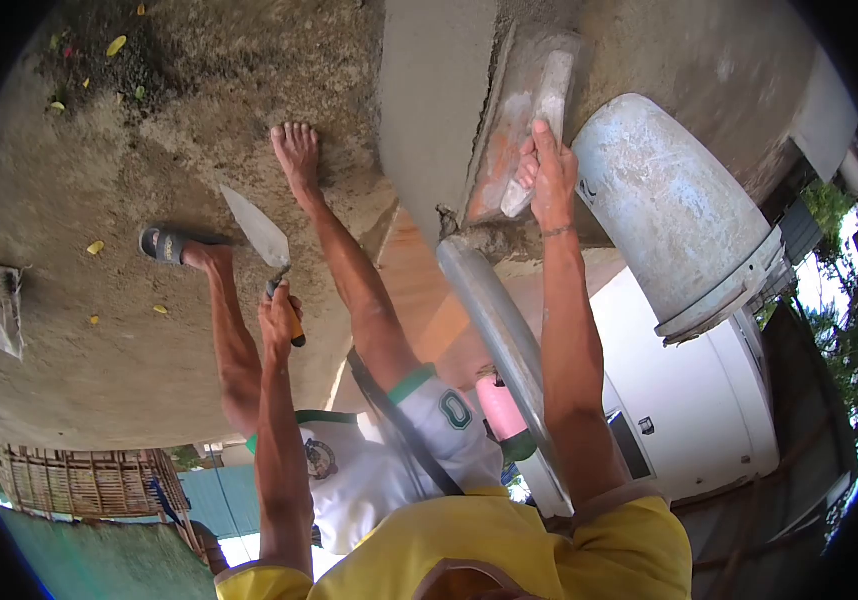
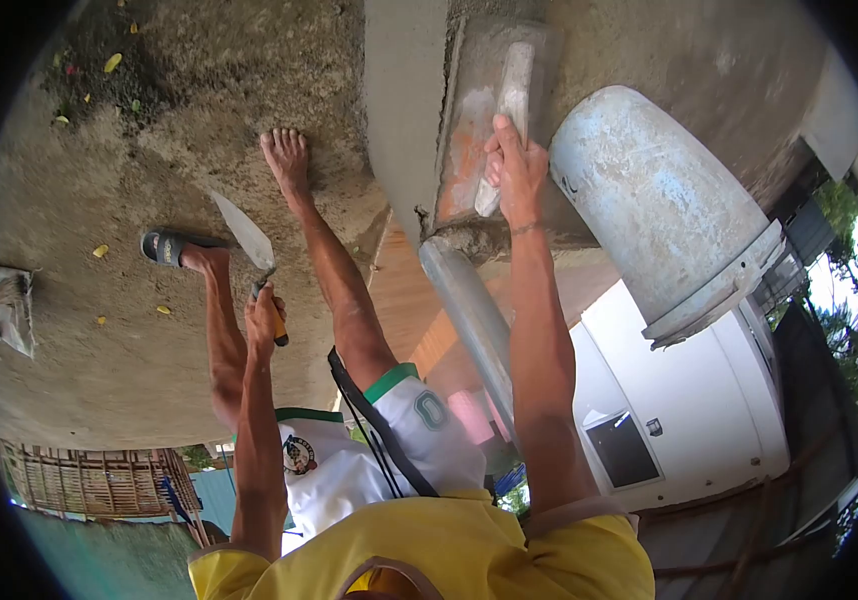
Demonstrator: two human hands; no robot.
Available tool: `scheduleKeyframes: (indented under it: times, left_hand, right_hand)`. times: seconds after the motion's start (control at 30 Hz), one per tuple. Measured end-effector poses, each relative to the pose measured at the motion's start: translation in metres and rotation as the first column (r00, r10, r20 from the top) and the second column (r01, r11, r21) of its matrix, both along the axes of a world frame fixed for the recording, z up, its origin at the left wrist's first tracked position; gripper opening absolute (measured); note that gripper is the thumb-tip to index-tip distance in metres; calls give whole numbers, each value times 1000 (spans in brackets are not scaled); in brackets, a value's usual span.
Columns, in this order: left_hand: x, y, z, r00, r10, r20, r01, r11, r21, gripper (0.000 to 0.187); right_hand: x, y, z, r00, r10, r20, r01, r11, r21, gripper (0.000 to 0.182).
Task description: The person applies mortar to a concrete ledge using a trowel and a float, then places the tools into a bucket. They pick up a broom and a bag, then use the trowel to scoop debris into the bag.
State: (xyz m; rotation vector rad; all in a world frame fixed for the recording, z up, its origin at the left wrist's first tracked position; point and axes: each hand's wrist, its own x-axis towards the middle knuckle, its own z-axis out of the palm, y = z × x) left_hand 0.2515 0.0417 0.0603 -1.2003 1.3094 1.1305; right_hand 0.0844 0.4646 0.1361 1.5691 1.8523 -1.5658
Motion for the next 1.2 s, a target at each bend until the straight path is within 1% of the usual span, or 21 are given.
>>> scheduleKeyframes:
  times: [0.03, 0.07, 0.17, 0.2, 0.27, 0.33, 0.37, 0.4, 0.5, 0.53, 0.63, 0.7, 0.77, 0.87, 0.9, 0.97, 1.03, 1.1, 1.13, 1.17, 1.2]
  left_hand:
    - [2, 4, 0, 1000, 11, 2, -11, 1000, -3, 29]
    - [5, 7, 1, 1000, 19, 5, -19, 1000, -7, 29]
    - [11, 10, 6, 991, 71, -118, -65, 996, 57, 29]
    - [8, 10, 5, 993, 49, -112, -43, 998, 53, 29]
    - [1, 9, 7, 996, 7, -94, -2, 999, 53, 30]
    - [-8, 10, 8, 997, 26, -79, -22, 998, 51, 30]
    - [-12, 12, 8, 997, 36, -73, -32, 998, 47, 31]
    - [-15, 12, 10, 995, 49, -83, -44, 997, 57, 30]
    - [-24, 7, 17, 993, 59, -97, -55, 997, 47, 30]
    - [-25, 5, 17, 994, 41, -97, -38, 999, 34, 30]
    - [-24, 2, 13, 995, 19, -102, -17, 1000, 17, 29]
    - [-22, 0, 10, 995, 25, -100, -24, 1000, 3, 29]
    - [-17, 0, 13, 995, 39, -90, -40, 999, -16, 29]
    - [-11, -3, 9, 998, -30, -62, 29, 999, -19, 28]
    - [-10, -3, 8, 997, -30, -71, 29, 999, -19, 28]
    - [-9, 0, 12, 996, -33, -82, 33, 999, -6, 28]
    - [-10, 2, 10, 997, -43, -72, 43, 999, 4, 28]
    - [-18, 6, 12, 996, -31, -85, 32, 999, 13, 27]
    - [-22, 9, 15, 995, -21, -95, 23, 1000, 20, 27]
    - [-26, 9, 17, 994, -17, -105, 21, 999, 31, 27]
    - [-27, 8, 13, 997, -35, -75, 37, 999, 25, 27]
  right_hand:
    - [-35, 8, 0, 999, 46, -6, -46, 999, 29, 47]
    - [-70, 17, 0, 990, 121, -68, -119, 993, 26, 47]
    - [-145, 44, 4, 928, 270, -256, -285, 958, -23, 49]
    - [-143, 43, 12, 941, 235, -243, -242, 970, 2, 48]
    - [-125, 28, 46, 963, 166, -213, -157, 986, 59, 46]
    - [-80, -3, 72, 988, 47, -147, -46, 999, 13, 42]
    - [-59, -18, 77, 991, 31, -134, -30, 999, 11, 40]
    - [-43, -30, 75, 994, 15, -111, -14, 1000, 10, 39]
    - [-17, -44, 44, 997, 63, -35, -61, 997, 56, 39]
    - [-17, -45, 33, 994, 101, -47, -96, 991, 94, 39]
    - [-35, -34, 1, 987, 159, 18, -158, 956, 245, 38]
    - [-63, -18, -1, 993, 112, -35, -105, 979, 177, 37]
    - [-88, 14, -5, 983, 132, -124, -111, 980, 164, 37]
    - [-121, 50, 6, 961, 147, -235, -121, 985, 121, 41]
    - [-117, 52, 12, 965, 136, -223, -112, 987, 118, 41]
    - [-94, 37, 44, 975, 113, -192, -90, 988, 125, 41]
    - [-47, 17, 57, 997, 51, -62, -47, 996, 75, 42]
    - [11, -6, 52, 996, 83, 22, -85, 992, 96, 39]
    - [42, -17, 41, 997, 77, 28, -79, 992, 93, 38]
    - [58, -25, 31, 997, 66, 33, -69, 993, 94, 37]
    - [53, -31, 23, 997, 78, 9, -78, 992, 101, 37]
